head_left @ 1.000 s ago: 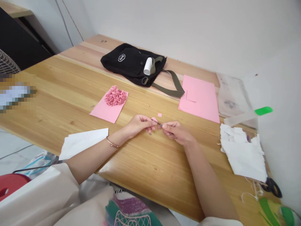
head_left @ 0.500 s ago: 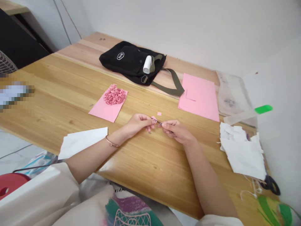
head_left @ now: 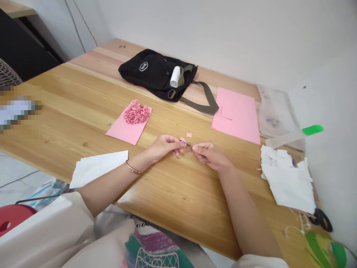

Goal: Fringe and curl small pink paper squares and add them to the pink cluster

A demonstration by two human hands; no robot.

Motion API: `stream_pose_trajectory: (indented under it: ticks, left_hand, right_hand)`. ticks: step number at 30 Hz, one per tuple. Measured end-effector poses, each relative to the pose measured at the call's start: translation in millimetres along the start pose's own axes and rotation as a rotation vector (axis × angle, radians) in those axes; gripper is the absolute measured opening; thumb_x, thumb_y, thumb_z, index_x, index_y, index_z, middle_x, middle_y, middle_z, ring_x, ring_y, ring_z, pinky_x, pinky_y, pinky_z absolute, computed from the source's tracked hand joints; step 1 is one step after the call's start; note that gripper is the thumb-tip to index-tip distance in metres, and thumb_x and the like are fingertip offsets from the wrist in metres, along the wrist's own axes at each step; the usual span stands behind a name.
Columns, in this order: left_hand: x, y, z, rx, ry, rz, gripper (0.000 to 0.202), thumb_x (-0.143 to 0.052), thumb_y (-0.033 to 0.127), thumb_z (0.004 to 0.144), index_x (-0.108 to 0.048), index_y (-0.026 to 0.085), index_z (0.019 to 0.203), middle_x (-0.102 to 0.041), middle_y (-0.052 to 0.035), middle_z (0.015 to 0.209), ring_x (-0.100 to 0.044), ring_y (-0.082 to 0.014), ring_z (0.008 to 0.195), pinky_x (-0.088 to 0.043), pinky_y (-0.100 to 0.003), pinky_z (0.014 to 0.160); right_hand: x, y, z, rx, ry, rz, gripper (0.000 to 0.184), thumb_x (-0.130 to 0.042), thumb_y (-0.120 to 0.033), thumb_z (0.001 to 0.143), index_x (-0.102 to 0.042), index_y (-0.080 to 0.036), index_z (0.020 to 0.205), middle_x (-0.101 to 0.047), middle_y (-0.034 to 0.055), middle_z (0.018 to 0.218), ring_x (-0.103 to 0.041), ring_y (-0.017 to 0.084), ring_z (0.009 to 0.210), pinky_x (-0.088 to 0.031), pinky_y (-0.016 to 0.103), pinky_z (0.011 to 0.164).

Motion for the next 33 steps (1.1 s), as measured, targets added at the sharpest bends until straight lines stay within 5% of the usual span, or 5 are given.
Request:
stream_pose_trajectory:
  ticks: [33]
  left_hand:
    - [2.6, -4.0, 2.8, -0.008, 0.016, -0.074, 0.021, -0.073, 0.03, 0.064, -0.067, 0.01, 0.065, -0.065, -0.0025, 0.061, -0.052, -0.0063, 0.052, -0.041, -0.02, 0.052]
  right_hand:
    - [1.7, 1.3, 0.0, 0.008, -0.025, 0.039, 0.032, -0.067, -0.041, 0.068, -0.066, -0.01, 0.077, -0.039, -0.0069, 0.047, -0.019, 0.0, 0.036, -0.007, 0.019, 0.036]
Point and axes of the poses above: each hand's wrist, its own z-axis towards the middle knuckle, its own x-axis out of the back of the hand, y = z × x, the point moved 3 cm from there along z, towards the middle knuckle
